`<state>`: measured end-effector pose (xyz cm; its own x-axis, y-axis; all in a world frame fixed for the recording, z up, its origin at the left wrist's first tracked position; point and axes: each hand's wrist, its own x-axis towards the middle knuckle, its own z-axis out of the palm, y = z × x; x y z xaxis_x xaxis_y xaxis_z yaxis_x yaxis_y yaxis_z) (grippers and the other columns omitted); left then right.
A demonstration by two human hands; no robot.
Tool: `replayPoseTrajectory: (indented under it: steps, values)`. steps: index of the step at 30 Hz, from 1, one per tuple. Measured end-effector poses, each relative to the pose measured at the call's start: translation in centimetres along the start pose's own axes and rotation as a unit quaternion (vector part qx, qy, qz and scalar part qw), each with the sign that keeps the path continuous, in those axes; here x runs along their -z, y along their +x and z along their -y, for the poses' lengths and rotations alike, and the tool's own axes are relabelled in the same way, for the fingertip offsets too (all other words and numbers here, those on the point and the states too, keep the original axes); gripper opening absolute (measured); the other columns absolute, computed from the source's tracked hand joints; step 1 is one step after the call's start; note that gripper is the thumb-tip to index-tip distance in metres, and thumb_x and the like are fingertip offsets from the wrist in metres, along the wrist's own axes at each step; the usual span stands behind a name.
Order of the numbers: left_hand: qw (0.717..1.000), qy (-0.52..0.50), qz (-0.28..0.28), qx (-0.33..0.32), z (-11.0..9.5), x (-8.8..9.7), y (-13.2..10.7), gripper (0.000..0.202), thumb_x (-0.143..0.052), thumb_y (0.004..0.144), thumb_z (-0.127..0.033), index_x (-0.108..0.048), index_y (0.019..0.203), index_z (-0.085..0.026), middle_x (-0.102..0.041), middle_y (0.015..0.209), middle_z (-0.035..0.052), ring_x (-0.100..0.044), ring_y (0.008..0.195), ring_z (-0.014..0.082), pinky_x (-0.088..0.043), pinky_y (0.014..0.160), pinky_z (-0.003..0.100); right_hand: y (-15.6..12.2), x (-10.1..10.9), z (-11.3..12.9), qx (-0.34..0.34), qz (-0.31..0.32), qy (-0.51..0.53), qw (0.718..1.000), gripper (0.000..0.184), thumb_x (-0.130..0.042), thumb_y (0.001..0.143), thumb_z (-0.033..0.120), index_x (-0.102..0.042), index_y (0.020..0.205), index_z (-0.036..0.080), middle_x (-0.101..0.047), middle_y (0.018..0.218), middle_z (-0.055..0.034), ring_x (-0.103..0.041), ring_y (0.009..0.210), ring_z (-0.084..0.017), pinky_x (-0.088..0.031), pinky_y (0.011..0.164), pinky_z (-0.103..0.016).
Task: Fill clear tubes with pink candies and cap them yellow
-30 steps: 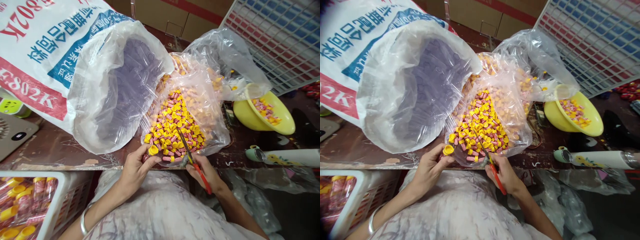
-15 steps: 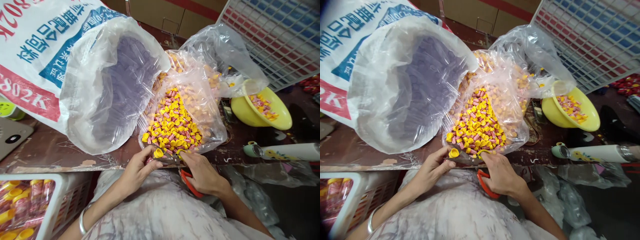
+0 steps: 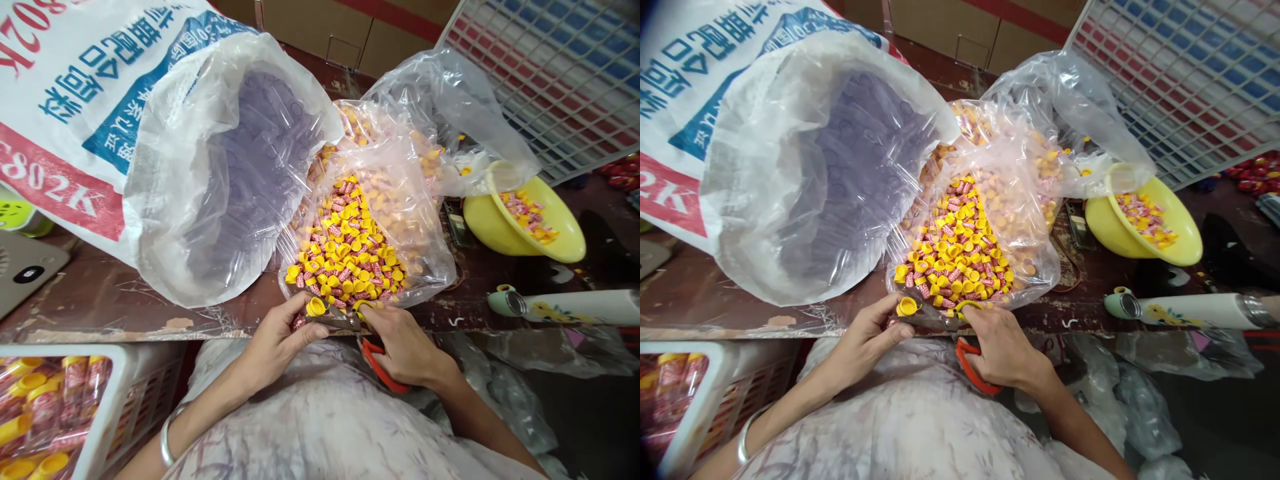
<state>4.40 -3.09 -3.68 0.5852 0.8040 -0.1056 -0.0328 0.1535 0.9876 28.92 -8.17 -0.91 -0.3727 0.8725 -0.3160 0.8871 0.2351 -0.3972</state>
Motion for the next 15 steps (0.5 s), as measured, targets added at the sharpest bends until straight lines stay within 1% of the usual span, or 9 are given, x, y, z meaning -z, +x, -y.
replayPoseTrajectory:
  steps: [3, 6, 8, 11, 13, 15]
  values:
    - [1.0, -0.004, -0.002, -0.009, -0.1, -0.1, 0.0, 0.023, -0.067, 0.092, -0.034, -0.069, 0.109, -0.019, -0.065, 0.09, -0.0009, -0.053, 0.078, 0.0134, -0.042, 0.07, 0.02, 0.0, 0.1, -0.1, 0.007, -0.003, 0.013, 1.0, 0.012, -0.051, 0.078, 0.024, -0.043, 0.086, 0.023, -0.059, 0.084, -0.004, -0.051, 0.073, -0.022, -0.031, 0.065, -0.032]
    - [1.0, 0.005, -0.011, -0.006, -0.1, -0.1, -0.1, 0.02, -0.068, 0.09, -0.035, -0.07, 0.099, -0.017, -0.062, 0.082, -0.0019, -0.049, 0.072, 0.0123, -0.04, 0.065, 0.019, 0.0, 0.1, -0.2, 0.014, 0.003, 0.015, 1.0, 0.013, -0.052, 0.077, 0.024, -0.043, 0.086, 0.023, -0.059, 0.085, -0.0044, -0.051, 0.074, -0.022, -0.03, 0.065, -0.031]
    - [1.0, 0.004, -0.015, -0.006, 0.0, -0.2, -0.1, 0.02, -0.069, 0.09, -0.035, -0.069, 0.096, -0.017, -0.062, 0.081, -0.0021, -0.049, 0.071, 0.012, -0.04, 0.064, 0.019, 0.1, 0.1, -0.3, 0.011, -0.001, 0.009, 1.0, 0.013, -0.051, 0.077, 0.024, -0.044, 0.088, 0.022, -0.06, 0.085, -0.0049, -0.052, 0.074, -0.022, -0.03, 0.065, -0.032]
    - [1.0, 0.001, -0.023, -0.008, -0.1, -0.2, 0.1, 0.019, -0.068, 0.09, -0.034, -0.069, 0.099, -0.017, -0.063, 0.082, -0.003, -0.05, 0.07, 0.0109, -0.039, 0.064, 0.018, 0.2, -0.4, -0.2, 0.004, -0.024, 0.002, 1.0, 0.009, -0.049, 0.079, 0.025, -0.043, 0.086, 0.023, -0.059, 0.082, -0.0047, -0.052, 0.072, -0.022, -0.028, 0.065, -0.032]
    - [0.999, 0.016, -0.043, -0.007, -0.2, -0.3, 0.2, 0.02, -0.067, 0.091, -0.036, -0.069, 0.097, -0.017, -0.061, 0.077, -0.0043, -0.046, 0.066, 0.0098, -0.037, 0.06, 0.018, 0.2, -0.9, -0.2, 0.003, -0.042, 0.001, 0.999, 0.007, -0.048, 0.08, 0.025, -0.043, 0.084, 0.023, -0.06, 0.08, -0.005, -0.052, 0.071, -0.023, -0.028, 0.064, -0.032]
    - [0.997, 0.043, -0.07, -0.005, -0.3, -0.4, 0.3, 0.022, -0.065, 0.091, -0.038, -0.069, 0.094, -0.017, -0.061, 0.075, -0.0043, -0.046, 0.065, 0.0101, -0.036, 0.06, 0.018, 0.2, -1.4, 0.0, 0.002, -0.067, -0.003, 0.998, 0.005, -0.047, 0.08, 0.025, -0.043, 0.084, 0.023, -0.059, 0.078, -0.0051, -0.052, 0.07, -0.023, -0.027, 0.063, -0.032]
